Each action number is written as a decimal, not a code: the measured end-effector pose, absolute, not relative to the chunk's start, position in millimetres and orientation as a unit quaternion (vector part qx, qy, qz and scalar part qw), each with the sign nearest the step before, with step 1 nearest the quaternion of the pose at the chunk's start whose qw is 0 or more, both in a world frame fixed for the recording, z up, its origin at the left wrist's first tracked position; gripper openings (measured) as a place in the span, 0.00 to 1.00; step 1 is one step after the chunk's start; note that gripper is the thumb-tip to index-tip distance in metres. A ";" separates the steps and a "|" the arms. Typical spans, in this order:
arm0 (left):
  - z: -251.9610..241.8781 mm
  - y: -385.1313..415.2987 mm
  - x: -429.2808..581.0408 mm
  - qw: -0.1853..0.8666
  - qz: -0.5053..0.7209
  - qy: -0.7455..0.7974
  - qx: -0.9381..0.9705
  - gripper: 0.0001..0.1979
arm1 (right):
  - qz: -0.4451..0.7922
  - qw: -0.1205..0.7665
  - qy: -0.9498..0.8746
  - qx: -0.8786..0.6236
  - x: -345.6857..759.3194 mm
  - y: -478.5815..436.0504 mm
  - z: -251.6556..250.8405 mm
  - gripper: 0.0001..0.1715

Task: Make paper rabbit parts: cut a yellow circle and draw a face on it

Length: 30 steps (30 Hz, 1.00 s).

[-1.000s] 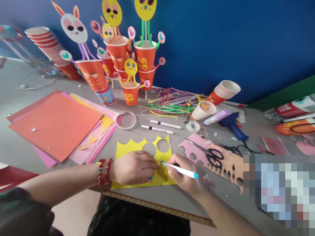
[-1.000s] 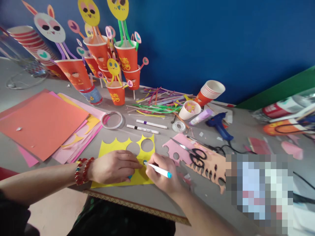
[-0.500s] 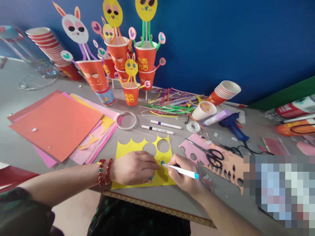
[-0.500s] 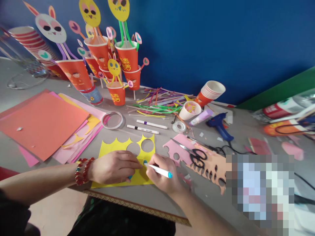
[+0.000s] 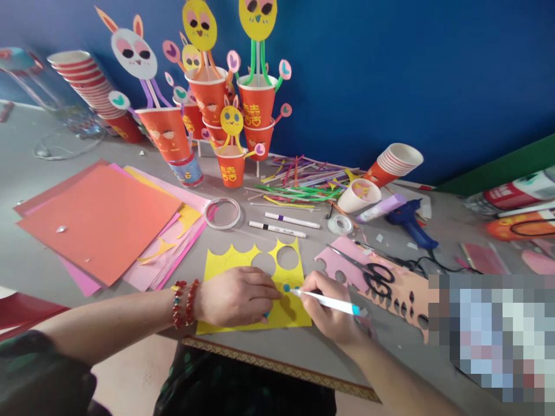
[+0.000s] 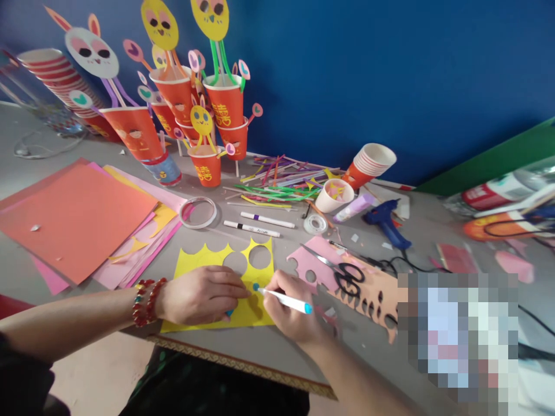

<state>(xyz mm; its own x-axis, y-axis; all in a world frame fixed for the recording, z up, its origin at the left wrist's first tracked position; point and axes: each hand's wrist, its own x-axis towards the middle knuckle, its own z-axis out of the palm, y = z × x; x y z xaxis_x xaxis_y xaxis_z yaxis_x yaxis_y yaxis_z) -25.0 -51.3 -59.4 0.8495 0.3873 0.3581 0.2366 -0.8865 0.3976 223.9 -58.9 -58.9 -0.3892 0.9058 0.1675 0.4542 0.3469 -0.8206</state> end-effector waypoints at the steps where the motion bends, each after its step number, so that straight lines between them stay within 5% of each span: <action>1: -59.9 -51.3 -25.0 0.173 0.220 0.164 0.946 0.11 | 0.365 0.337 -0.739 -0.455 226.0 -59.8 -61.9 0.10; 7: -63.4 -52.7 -25.3 0.171 0.220 0.160 0.947 0.13 | 0.408 0.414 -0.657 -0.480 229.1 -60.6 -68.4 0.07; 17: -67.2 -54.5 -24.9 0.177 0.217 0.148 0.949 0.10 | 0.418 0.305 -0.700 -0.492 241.0 -60.1 -39.7 0.09; 30: -65.3 -53.0 -21.6 0.164 0.210 0.149 0.952 0.10 | 0.292 0.332 -0.765 -0.468 240.4 -59.6 -62.9 0.10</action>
<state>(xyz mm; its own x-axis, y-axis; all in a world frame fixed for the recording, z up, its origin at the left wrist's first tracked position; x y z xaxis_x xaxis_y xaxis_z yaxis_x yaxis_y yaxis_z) -21.6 -53.0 -65.3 0.8676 0.3525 0.3506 0.2147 -0.9017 0.3752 240.4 -59.6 -62.9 -0.3407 0.9107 0.2337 0.5223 0.3900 -0.7583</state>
